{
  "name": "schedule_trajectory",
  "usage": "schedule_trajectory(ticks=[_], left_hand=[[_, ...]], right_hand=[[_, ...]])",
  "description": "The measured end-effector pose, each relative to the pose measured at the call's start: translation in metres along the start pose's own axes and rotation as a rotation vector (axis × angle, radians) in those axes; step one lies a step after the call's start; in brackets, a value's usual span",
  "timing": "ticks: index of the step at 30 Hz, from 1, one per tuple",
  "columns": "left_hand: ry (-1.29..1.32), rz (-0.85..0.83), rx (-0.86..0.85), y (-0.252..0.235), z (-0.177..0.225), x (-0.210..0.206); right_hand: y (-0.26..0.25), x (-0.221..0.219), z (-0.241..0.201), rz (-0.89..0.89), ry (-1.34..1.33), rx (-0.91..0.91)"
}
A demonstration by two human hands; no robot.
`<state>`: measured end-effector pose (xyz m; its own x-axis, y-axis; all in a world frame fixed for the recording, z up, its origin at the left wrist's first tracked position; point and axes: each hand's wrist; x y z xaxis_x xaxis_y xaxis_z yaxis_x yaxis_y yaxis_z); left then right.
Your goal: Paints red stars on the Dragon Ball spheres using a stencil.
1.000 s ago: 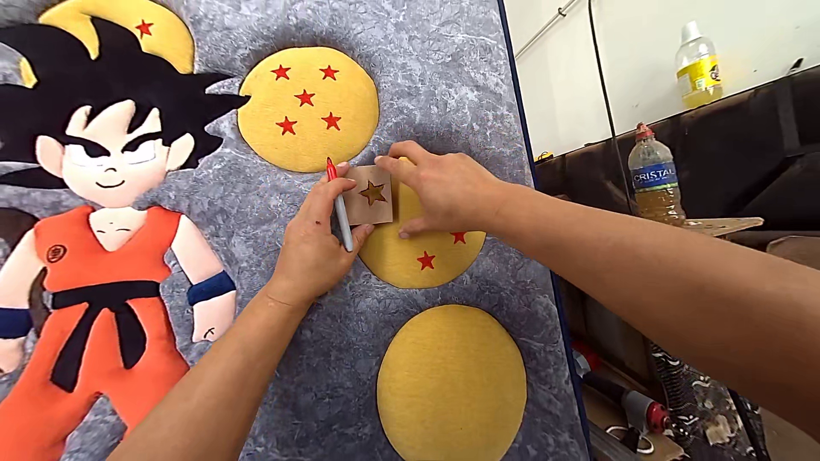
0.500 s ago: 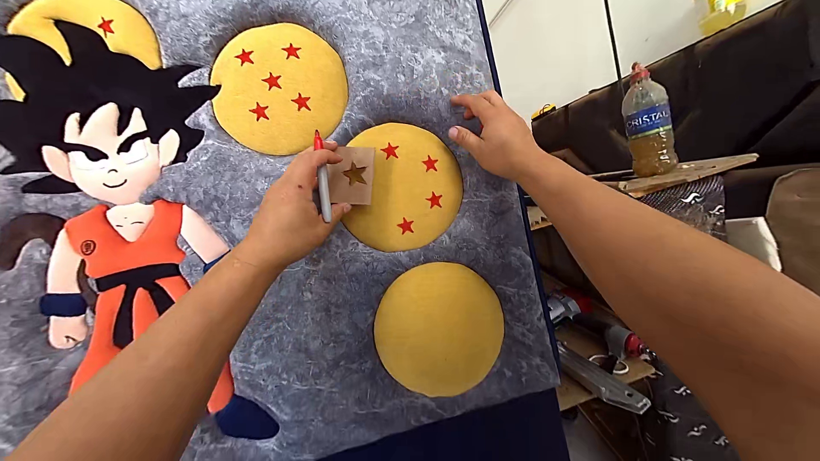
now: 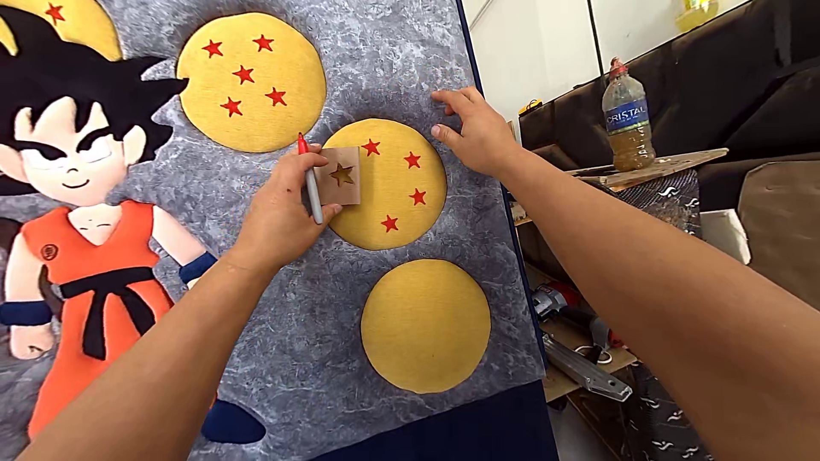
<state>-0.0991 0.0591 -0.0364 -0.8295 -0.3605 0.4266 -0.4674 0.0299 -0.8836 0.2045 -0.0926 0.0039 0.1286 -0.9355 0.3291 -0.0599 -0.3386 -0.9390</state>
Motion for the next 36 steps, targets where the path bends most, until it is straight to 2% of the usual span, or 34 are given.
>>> schedule_trajectory(ticks=[10, 20, 36], left_hand=[[-0.008, 0.057, 0.066, 0.011, -0.014, 0.040], [-0.046, 0.012, -0.008, -0.002, -0.005, 0.001], [-0.013, 0.018, 0.001, -0.004, -0.005, 0.005]], right_hand=[[0.002, 0.002, 0.000, 0.007, -0.005, 0.007], [0.001, 0.000, 0.001, -0.002, -0.005, -0.006], [0.000, -0.001, 0.002, 0.005, 0.000, 0.007]])
Point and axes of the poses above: each hand's wrist, its own y-axis away from the middle knuckle, its own x-axis out of the back of the hand, z = x × y, and after that the axes turned 1 degree about -x, right-handed
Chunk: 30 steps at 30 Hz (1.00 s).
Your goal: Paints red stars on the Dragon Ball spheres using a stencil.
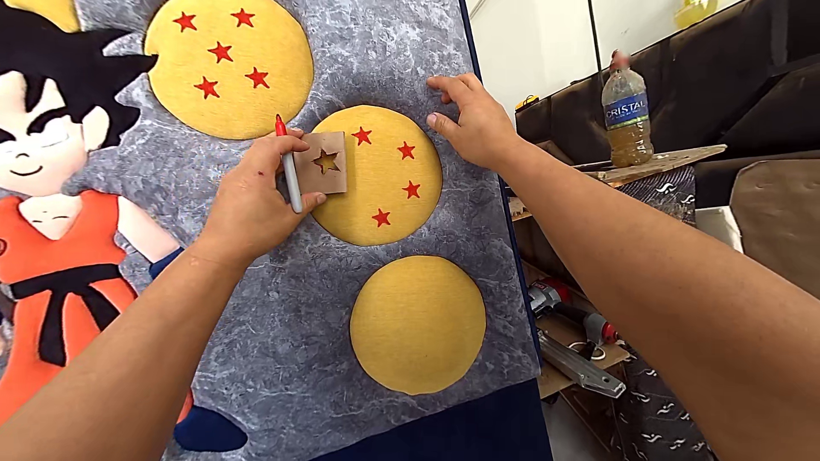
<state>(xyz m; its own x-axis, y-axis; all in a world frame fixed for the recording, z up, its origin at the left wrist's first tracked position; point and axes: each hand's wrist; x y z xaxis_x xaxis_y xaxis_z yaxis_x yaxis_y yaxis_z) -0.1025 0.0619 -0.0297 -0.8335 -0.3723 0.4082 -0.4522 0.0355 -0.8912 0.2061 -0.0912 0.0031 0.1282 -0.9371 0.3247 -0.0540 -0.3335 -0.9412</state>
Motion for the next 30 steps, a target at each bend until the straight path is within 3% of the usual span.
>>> schedule_trajectory(ticks=[30], left_hand=[[-0.048, -0.047, -0.050, -0.0061, -0.0037, -0.0016]], right_hand=[[0.0008, -0.0005, -0.0006, 0.014, 0.024, 0.015]])
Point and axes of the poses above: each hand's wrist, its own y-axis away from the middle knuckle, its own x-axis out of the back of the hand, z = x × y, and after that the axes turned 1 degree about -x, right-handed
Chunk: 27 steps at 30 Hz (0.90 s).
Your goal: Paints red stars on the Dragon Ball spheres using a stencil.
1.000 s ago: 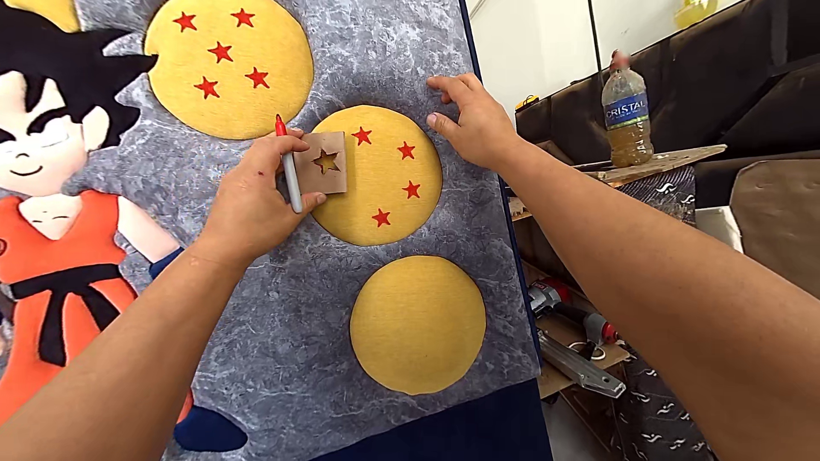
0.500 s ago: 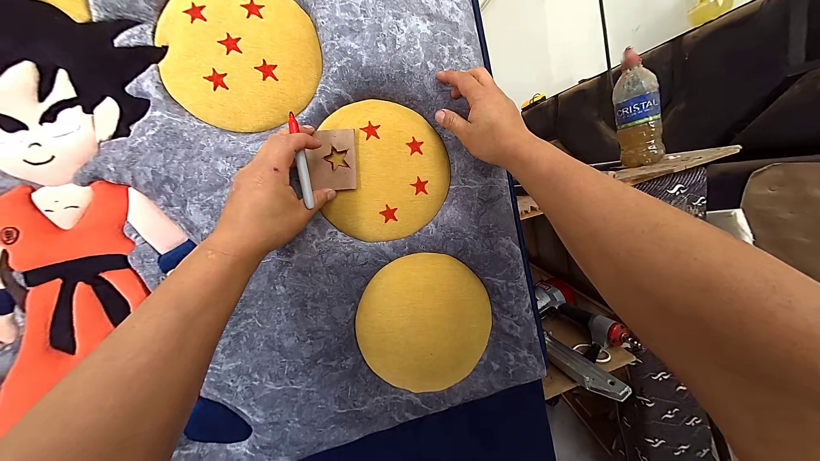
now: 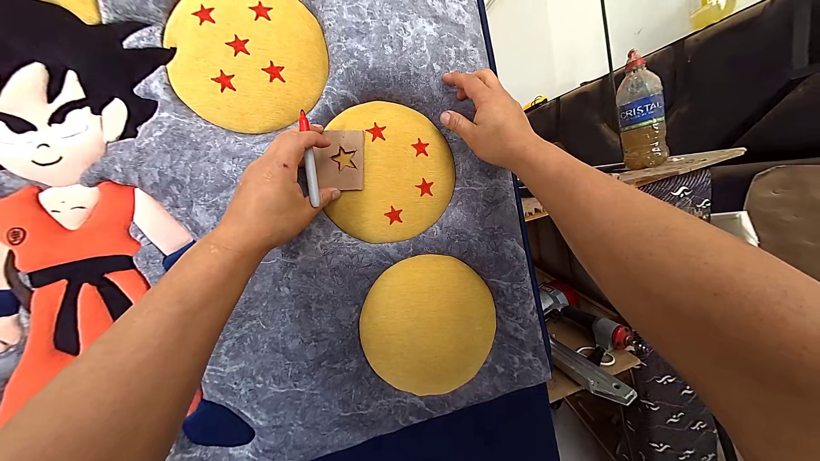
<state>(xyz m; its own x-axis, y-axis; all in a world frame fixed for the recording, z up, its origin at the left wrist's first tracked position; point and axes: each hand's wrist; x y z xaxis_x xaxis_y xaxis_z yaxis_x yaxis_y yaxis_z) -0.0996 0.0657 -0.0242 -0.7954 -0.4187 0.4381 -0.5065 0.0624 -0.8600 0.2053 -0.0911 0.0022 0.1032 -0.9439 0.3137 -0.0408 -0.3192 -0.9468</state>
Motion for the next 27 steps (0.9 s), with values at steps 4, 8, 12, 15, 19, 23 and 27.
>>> schedule_trajectory(ticks=[4, 8, 12, 15, 19, 23, 27], left_hand=[[-0.012, -0.014, -0.004, -0.002, 0.000, 0.002], [-0.035, -0.025, -0.011, -0.003, 0.000, 0.003], [-0.054, -0.057, -0.018, -0.007, 0.001, 0.006], [-0.068, -0.067, -0.032, -0.008, -0.001, 0.007], [-0.075, -0.053, -0.042, -0.007, -0.001, 0.006], [-0.088, -0.063, -0.031, -0.008, 0.000, 0.006], [-0.126, -0.085, -0.007, -0.009, 0.001, 0.009]], right_hand=[[0.001, 0.001, -0.001, -0.003, -0.003, -0.008], [0.001, 0.000, -0.001, 0.001, -0.013, -0.012], [0.002, -0.001, -0.002, 0.002, -0.008, -0.007], [0.002, -0.001, -0.001, 0.011, 0.002, 0.001], [0.002, -0.003, -0.002, 0.032, 0.018, -0.012], [0.012, -0.012, -0.027, 0.131, 0.161, 0.101], [0.016, -0.049, -0.075, 0.120, 0.107, 0.417]])
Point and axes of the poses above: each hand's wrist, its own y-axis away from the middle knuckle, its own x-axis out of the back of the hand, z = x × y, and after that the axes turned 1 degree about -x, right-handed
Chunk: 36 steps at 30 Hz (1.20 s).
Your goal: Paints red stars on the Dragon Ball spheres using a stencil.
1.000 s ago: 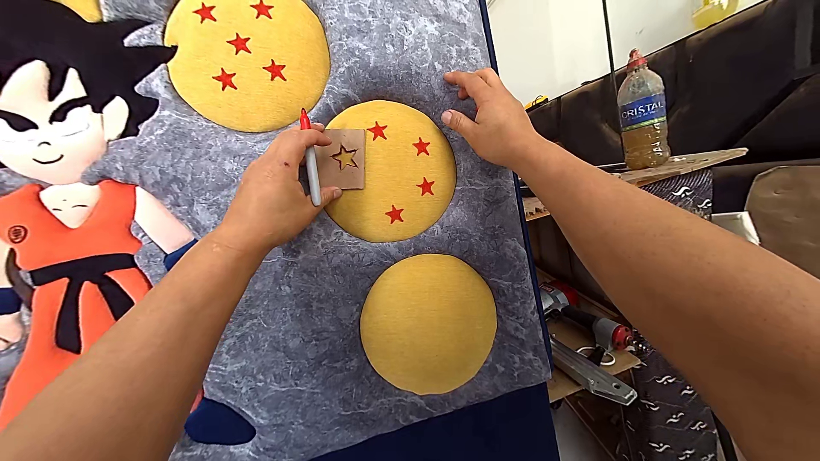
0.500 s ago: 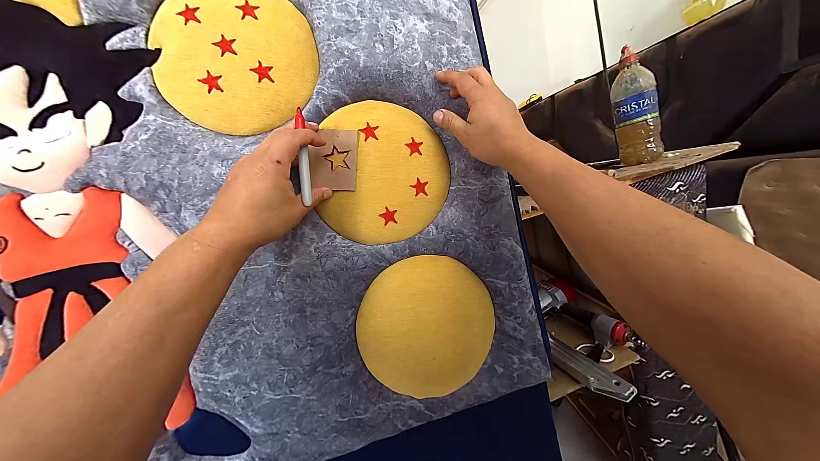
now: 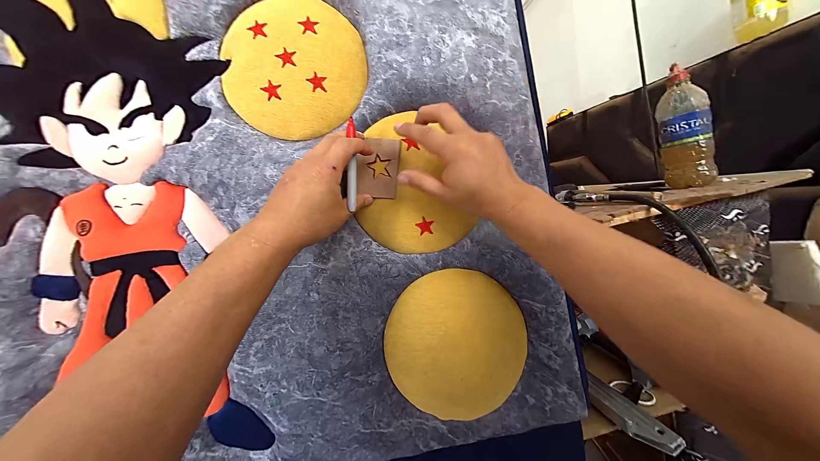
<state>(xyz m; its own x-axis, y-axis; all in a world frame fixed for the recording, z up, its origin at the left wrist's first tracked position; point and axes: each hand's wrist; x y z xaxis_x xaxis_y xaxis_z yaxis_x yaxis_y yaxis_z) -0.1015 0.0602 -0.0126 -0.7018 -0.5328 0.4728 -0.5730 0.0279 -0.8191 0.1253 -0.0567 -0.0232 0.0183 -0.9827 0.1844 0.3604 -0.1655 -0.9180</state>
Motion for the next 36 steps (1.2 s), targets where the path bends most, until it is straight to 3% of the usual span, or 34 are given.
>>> schedule_trajectory(ticks=[4, 20, 23, 27, 36], left_hand=[[-0.003, -0.004, -0.015, -0.001, 0.002, 0.000], [0.034, -0.004, 0.065, 0.003, -0.002, -0.001], [0.171, 0.161, 0.073, 0.014, 0.003, 0.007], [0.622, 0.412, 0.122, 0.004, 0.014, 0.004], [0.436, 0.409, 0.216, -0.007, 0.021, -0.021]], right_hand=[[-0.002, -0.019, -0.011, -0.109, 0.026, -0.014], [-0.014, -0.015, -0.028, -0.243, 0.109, -0.169], [-0.012, -0.017, -0.029, -0.224, 0.107, -0.175], [-0.012, -0.017, -0.029, -0.229, 0.096, -0.178], [-0.012, -0.018, -0.029, -0.246, 0.075, -0.196]])
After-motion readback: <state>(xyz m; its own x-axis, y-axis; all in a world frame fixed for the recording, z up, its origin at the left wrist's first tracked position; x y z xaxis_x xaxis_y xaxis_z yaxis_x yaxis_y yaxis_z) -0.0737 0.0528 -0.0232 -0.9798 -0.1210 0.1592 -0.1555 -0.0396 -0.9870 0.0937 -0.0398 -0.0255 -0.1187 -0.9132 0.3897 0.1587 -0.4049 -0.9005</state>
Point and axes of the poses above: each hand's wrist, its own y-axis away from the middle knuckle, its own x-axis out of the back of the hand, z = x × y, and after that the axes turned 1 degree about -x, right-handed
